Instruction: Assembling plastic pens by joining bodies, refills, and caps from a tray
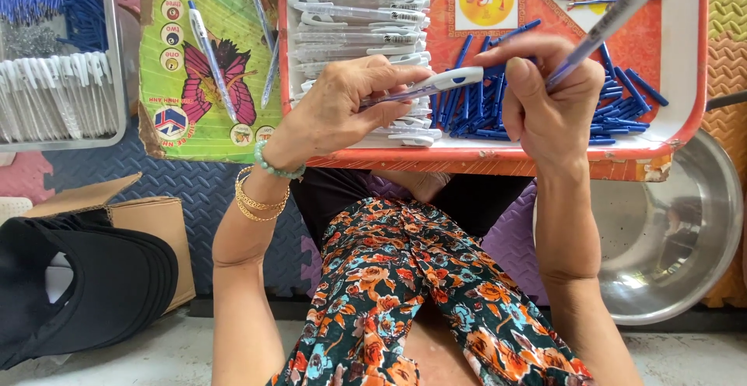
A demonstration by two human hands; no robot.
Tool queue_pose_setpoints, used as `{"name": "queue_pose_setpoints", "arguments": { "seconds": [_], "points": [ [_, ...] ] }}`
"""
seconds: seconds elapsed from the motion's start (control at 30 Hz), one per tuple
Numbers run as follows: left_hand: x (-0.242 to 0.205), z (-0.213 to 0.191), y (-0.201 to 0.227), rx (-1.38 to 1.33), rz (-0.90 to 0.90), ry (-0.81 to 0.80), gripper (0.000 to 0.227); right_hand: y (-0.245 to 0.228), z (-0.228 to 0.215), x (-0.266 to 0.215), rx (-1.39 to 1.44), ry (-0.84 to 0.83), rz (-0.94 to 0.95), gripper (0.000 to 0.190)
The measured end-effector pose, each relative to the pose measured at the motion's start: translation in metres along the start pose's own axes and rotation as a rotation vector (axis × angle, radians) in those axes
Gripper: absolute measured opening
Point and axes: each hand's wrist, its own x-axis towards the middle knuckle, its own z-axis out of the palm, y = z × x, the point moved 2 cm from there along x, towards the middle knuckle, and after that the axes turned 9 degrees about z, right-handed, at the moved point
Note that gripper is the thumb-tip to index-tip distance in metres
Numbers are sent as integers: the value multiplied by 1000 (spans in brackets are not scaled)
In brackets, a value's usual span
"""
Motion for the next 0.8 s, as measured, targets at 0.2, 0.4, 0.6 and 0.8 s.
{"name": "queue_pose_setpoints", "arguments": {
  "seconds": [0.2, 0.4, 0.6, 0.8],
  "points": [
    [-3, 4, -8, 46, 22, -16, 40, 9, -3, -1, -111, 77, -61, 38],
    [-7, 1, -5, 6, 23, -11, 41, 2, -5, -5, -190, 55, -80, 29],
    [-8, 12, -2, 144, 89, 45, 38, 12, -5, -8, -282, 93, -85, 37],
    [-5, 8, -3, 154, 93, 40, 36, 19, -35, -8, -341, 277, -111, 47]
  ]
}}
